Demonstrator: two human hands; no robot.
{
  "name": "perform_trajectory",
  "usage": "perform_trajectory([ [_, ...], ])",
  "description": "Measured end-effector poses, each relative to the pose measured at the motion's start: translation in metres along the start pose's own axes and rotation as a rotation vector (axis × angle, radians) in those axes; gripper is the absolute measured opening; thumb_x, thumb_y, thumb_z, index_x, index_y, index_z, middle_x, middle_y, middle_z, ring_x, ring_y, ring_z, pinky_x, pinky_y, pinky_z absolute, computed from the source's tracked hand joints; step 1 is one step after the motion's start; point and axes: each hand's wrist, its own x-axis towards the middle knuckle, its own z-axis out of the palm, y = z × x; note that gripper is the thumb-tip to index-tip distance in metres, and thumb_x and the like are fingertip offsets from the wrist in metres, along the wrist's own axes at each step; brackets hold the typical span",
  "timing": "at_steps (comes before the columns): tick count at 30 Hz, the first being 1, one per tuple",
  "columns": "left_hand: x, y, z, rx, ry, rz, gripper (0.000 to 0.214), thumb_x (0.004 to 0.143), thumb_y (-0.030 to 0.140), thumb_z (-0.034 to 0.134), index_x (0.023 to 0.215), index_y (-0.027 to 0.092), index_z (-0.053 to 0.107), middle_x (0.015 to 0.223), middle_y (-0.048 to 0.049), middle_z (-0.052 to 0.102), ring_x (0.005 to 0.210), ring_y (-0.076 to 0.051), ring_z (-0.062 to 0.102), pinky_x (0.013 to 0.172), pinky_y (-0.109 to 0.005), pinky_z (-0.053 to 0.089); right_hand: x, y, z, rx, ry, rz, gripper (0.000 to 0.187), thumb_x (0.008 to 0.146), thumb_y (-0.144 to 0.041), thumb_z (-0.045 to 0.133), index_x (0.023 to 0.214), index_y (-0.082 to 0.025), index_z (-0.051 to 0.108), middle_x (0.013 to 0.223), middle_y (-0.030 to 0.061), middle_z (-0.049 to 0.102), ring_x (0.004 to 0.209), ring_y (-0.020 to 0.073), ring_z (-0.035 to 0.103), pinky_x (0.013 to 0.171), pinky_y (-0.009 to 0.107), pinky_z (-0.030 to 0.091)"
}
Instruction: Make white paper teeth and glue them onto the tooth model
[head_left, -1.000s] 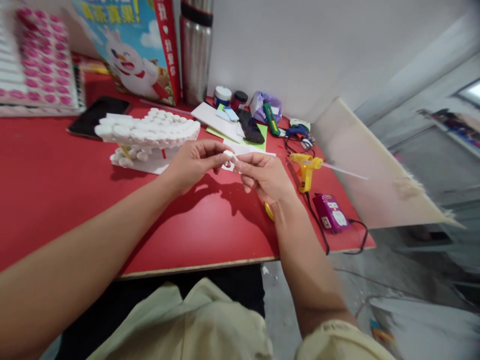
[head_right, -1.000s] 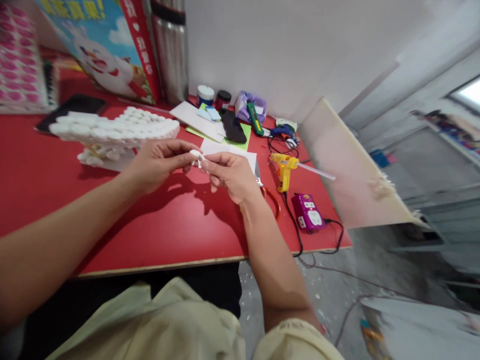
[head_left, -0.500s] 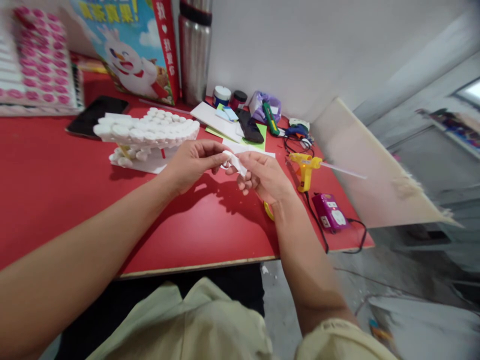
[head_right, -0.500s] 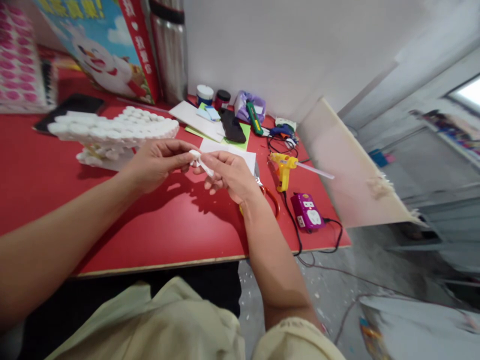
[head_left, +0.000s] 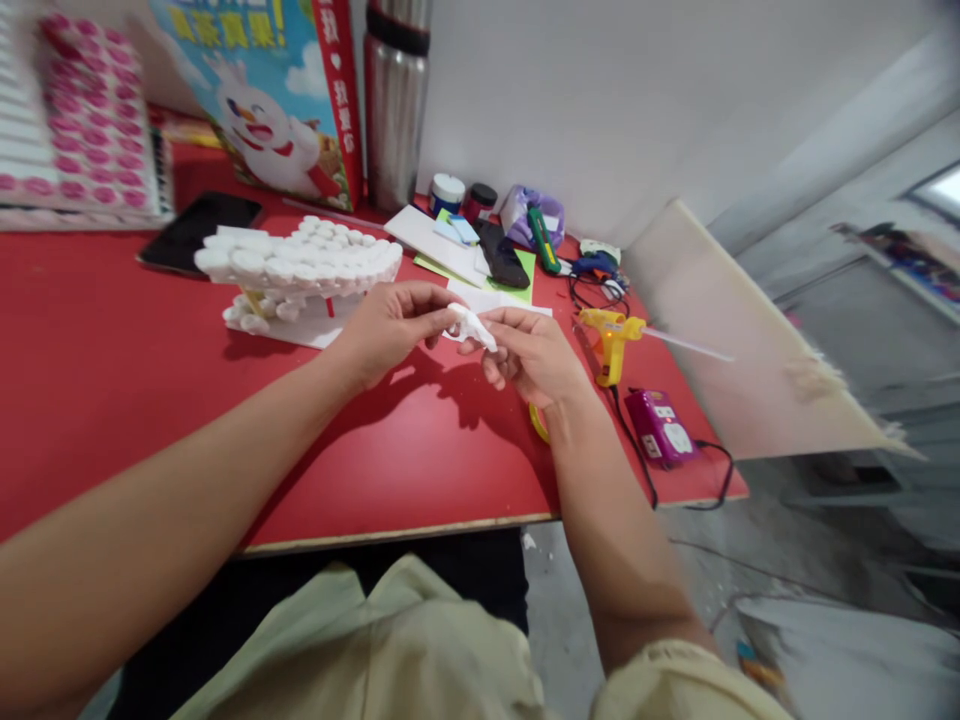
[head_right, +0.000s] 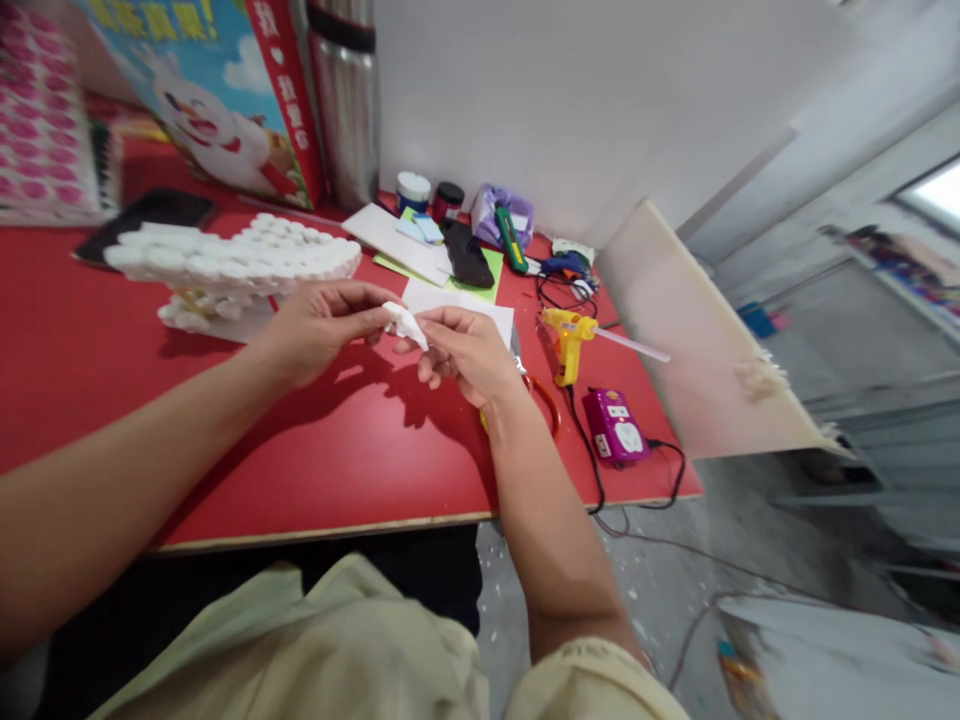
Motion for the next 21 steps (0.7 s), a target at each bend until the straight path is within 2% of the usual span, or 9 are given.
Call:
perform_trajectory([
  [3, -0.0006, -0.0012, -0.0001, 0.098, -0.017, 0.029, 0.023, 0.082, 0.034, 0.076, 0.094, 0.015, 0.081, 0.073, -0.0038, 0.071, 0.062, -0.012, 0.055, 0.061, -0.026, 0.044, 0.0001, 0.0000, 0.0011, 0.019, 0.000, 0.022, 0.038, 0.071, -0.037, 0.087, 0.098, -0.016, 0.071, 0.079, 0.0051, 0.080, 0.044, 0.0083, 0.059, 0.036, 0.018, 0.042],
  [10, -0.0034, 0.0029, 0.0018, 0.266, -0.024, 0.104, 0.022, 0.085, 0.034, 0.071, 0.095, 0.015, 0.079, 0.086, -0.0058, 0.078, 0.079, -0.018, 0.068, 0.077, -0.029, 0.052, -0.0006, -0.0037, 0.0000, 0.148, -0.097, 0.145, 0.037, 0.068, -0.029, 0.090, 0.096, -0.012, 0.073, 0.081, 0.0064, 0.077, 0.047, 0.0040, 0.050, 0.036, 0.013, 0.030],
  [13, -0.0047, 0.0055, 0.0026, 0.284, -0.042, 0.125, 0.023, 0.087, 0.033, 0.070, 0.096, 0.015, 0.079, 0.088, -0.0064, 0.079, 0.081, -0.018, 0.070, 0.079, -0.029, 0.053, -0.0010, -0.0055, -0.0004, 0.181, -0.106, 0.177, 0.034, 0.064, -0.022, 0.091, 0.090, -0.011, 0.072, 0.078, 0.0029, 0.071, 0.047, 0.0005, 0.040, 0.036, 0.011, 0.023],
  [15, -0.0051, 0.0063, 0.0030, 0.297, -0.054, 0.127, 0.023, 0.087, 0.033, 0.070, 0.096, 0.015, 0.079, 0.088, -0.0063, 0.079, 0.079, -0.017, 0.069, 0.077, -0.029, 0.052, -0.0005, -0.0053, -0.0001, 0.179, -0.087, 0.188, 0.033, 0.063, -0.022, 0.092, 0.084, -0.012, 0.069, 0.068, -0.0022, 0.062, 0.046, -0.0005, 0.031, 0.037, 0.012, 0.018],
  [18, -0.0051, 0.0057, 0.0035, 0.281, -0.059, 0.090, 0.022, 0.085, 0.033, 0.072, 0.094, 0.015, 0.079, 0.086, -0.0055, 0.078, 0.076, -0.016, 0.066, 0.075, -0.029, 0.051, 0.0015, -0.0023, 0.0021, 0.122, -0.038, 0.165, 0.032, 0.063, -0.024, 0.092, 0.079, -0.014, 0.065, 0.058, -0.0078, 0.051, 0.044, -0.0003, 0.025, 0.037, 0.013, 0.015],
  [21, -0.0048, 0.0040, 0.0051, 0.169, -0.041, 0.027, 0.022, 0.082, 0.035, 0.075, 0.092, 0.015, 0.079, 0.079, -0.0041, 0.074, 0.067, -0.014, 0.059, 0.067, -0.028, 0.047, 0.0026, 0.0021, 0.0070, 0.000, 0.034, 0.059, 0.023, 0.069, -0.023, 0.084, 0.076, -0.016, 0.063, 0.054, -0.0080, 0.051, 0.040, 0.0007, 0.026, 0.036, 0.014, 0.017],
])
